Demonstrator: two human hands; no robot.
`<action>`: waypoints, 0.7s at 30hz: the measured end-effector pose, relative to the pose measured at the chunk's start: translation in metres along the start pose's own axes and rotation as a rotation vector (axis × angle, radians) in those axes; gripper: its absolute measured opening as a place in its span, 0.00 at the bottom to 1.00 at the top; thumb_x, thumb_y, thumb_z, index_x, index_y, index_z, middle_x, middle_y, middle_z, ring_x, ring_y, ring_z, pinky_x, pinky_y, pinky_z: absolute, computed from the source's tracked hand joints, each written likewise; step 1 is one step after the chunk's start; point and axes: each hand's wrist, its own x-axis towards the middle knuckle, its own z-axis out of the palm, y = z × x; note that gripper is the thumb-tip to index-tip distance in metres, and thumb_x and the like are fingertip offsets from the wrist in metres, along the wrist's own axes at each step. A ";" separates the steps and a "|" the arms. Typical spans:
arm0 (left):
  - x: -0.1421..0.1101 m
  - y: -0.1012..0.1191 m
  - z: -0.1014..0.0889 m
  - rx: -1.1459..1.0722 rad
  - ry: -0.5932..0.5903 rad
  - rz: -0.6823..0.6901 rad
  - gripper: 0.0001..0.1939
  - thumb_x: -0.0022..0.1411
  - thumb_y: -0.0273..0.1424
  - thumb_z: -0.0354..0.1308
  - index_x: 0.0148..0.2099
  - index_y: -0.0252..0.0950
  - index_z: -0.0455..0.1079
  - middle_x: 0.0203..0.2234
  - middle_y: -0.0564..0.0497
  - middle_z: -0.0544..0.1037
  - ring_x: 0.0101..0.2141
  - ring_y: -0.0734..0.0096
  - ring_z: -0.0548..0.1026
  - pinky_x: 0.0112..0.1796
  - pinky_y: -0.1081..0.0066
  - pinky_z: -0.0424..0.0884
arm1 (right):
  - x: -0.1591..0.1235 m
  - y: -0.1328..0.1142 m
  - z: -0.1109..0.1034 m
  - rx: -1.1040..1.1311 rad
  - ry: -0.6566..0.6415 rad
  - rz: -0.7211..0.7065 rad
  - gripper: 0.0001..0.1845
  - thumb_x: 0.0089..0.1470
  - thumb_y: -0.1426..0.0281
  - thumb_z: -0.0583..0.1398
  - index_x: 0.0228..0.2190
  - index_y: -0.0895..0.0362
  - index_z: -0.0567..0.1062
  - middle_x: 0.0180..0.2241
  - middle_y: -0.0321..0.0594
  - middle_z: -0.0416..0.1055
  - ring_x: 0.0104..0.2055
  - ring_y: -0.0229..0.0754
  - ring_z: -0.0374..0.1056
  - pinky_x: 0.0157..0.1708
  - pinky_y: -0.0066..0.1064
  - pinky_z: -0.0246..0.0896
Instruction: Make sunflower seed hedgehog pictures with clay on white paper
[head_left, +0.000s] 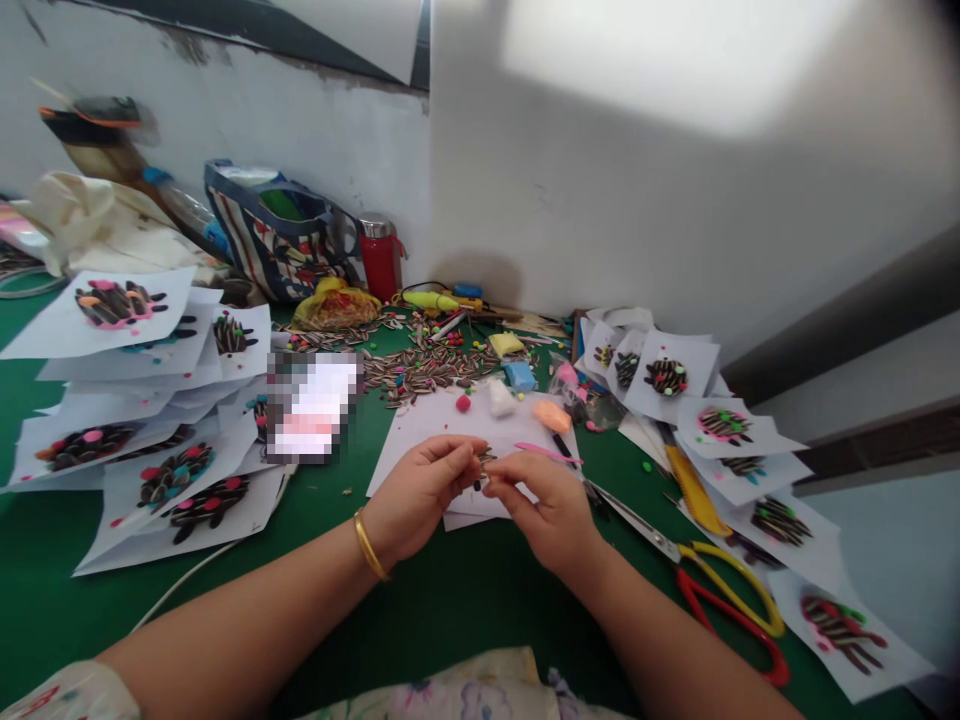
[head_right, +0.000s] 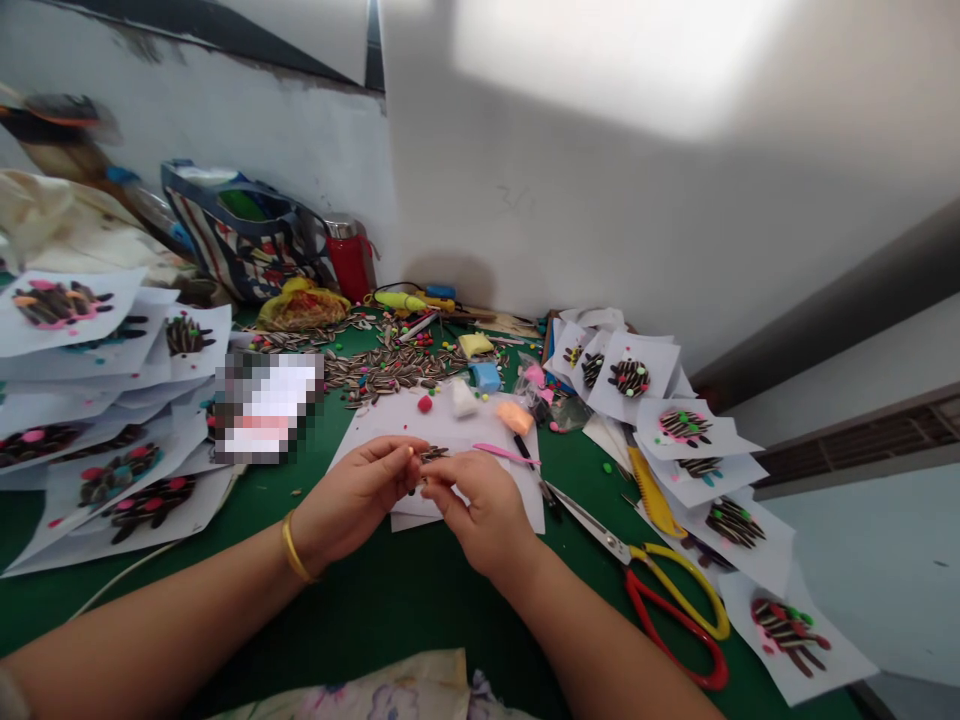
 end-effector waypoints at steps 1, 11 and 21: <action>-0.001 0.000 0.001 -0.043 -0.001 -0.001 0.11 0.57 0.35 0.66 0.39 0.33 0.75 0.28 0.52 0.76 0.31 0.78 0.73 0.39 0.75 0.68 | 0.000 -0.002 0.002 -0.006 -0.019 -0.028 0.07 0.62 0.66 0.58 0.36 0.54 0.76 0.32 0.38 0.77 0.34 0.40 0.71 0.38 0.33 0.64; -0.006 -0.002 0.006 -0.474 -0.065 -0.230 0.10 0.67 0.35 0.55 0.36 0.35 0.73 0.46 0.47 0.76 0.48 0.72 0.74 0.50 0.73 0.69 | 0.002 -0.018 0.025 -0.157 0.019 -0.157 0.06 0.59 0.73 0.59 0.37 0.53 0.76 0.36 0.38 0.77 0.42 0.43 0.69 0.45 0.40 0.61; -0.003 0.013 -0.001 -0.568 -0.110 -0.180 0.11 0.69 0.32 0.51 0.35 0.34 0.71 0.48 0.45 0.75 0.53 0.64 0.72 0.52 0.67 0.71 | -0.001 -0.016 0.022 -0.400 -0.149 -0.239 0.20 0.62 0.59 0.55 0.52 0.50 0.74 0.59 0.38 0.65 0.60 0.52 0.57 0.57 0.46 0.52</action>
